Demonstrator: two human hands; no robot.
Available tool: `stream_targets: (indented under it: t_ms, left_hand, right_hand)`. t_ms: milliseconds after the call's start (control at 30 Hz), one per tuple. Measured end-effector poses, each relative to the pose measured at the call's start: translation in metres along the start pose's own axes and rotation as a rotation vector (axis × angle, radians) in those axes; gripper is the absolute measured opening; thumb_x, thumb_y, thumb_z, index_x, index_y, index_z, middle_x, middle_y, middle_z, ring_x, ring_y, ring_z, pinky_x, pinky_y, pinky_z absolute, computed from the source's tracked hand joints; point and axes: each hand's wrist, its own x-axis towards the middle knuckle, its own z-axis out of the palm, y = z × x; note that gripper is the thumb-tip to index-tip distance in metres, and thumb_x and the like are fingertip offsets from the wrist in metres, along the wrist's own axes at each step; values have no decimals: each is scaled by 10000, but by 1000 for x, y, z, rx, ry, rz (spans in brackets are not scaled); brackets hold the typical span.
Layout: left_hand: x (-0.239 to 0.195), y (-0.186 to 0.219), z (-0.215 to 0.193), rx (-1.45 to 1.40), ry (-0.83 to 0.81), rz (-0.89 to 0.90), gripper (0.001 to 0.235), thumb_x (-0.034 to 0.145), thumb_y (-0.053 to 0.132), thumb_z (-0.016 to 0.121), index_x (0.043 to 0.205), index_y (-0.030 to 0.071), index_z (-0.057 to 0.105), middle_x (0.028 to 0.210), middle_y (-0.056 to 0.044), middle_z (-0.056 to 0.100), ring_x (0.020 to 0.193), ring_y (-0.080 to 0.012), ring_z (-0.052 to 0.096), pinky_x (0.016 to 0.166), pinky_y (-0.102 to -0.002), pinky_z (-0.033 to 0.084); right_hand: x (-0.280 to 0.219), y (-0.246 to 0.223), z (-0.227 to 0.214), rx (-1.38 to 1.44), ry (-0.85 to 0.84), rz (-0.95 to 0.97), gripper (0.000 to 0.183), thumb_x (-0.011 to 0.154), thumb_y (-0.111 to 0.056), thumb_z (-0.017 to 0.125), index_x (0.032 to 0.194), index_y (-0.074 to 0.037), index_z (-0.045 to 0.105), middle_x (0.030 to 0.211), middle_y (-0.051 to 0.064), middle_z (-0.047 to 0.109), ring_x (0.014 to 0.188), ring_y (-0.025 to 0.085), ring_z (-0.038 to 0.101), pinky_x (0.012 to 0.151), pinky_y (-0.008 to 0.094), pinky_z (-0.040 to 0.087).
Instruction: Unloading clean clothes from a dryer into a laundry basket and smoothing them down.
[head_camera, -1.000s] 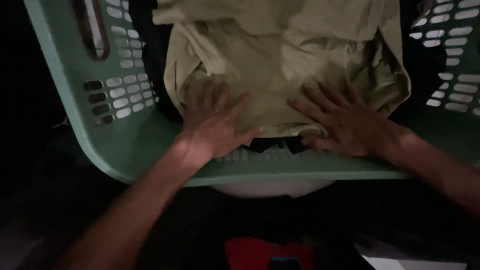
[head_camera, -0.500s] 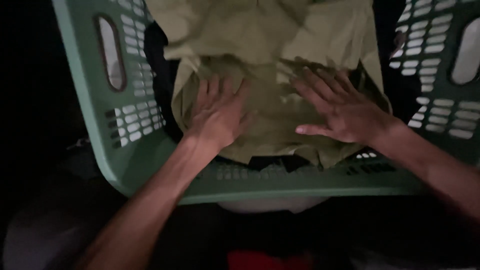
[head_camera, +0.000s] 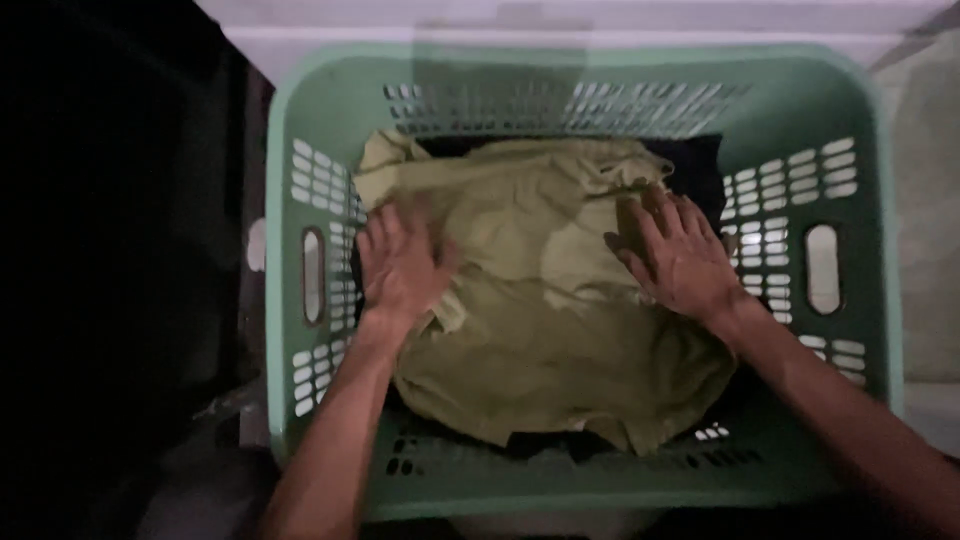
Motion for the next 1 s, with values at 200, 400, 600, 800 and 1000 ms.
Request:
stream_targets:
  t_ms: [200,400,600,800,1000]
  left_hand:
    - [21,-34,35,-472,53,-237,866,994,596,488,1625,126,126,1489,-346,389,1367,-491,426,1172,-593,276]
    - [44,-38,43,-535,60,-308,841,940,256,607,1635,142,147,1509,-240,538,1356,-427,533,1231,-594,150]
    - [34,-32,7,-974,332,-295,333,1034,197,515,1301,60,661,1201,-279,698,1120,-492,668,965,-596,532]
    - [10,-21,-23,-1144,10,-204,669,894,77,516,1541,219,420,1519,-305,483,1196,-520,616,941,-605,510]
    - [44,-49,12,-979,170,-164,357,975,88,611,1309,200,669,1382,-196,632,1281,-456,591,1036,-561,520]
  right_hand:
    - [32,12,32,-26,-14,322,690,1013,-533,498,1488,-40,406,1308,249,522,1174,473,617,955,581,555]
    - [34,17,44,398,-32,470,738,916,-502,636,1485,-55,488,1238,271,678,1096,523,668,884,654,563]
    - [19,61,65,873,96,612,488,841,-225,624,1315,-117,582,1184,239,646,1191,500,602,1003,636,486]
    - [19,37,44,1101,-47,727,729,935,-521,642,1445,-80,365,1451,322,490,1323,560,490,1078,699,412]
    - [20,67,58,1377,366,510,537,895,-113,753,1378,-27,535,1237,213,620,1042,336,683,863,455,578]
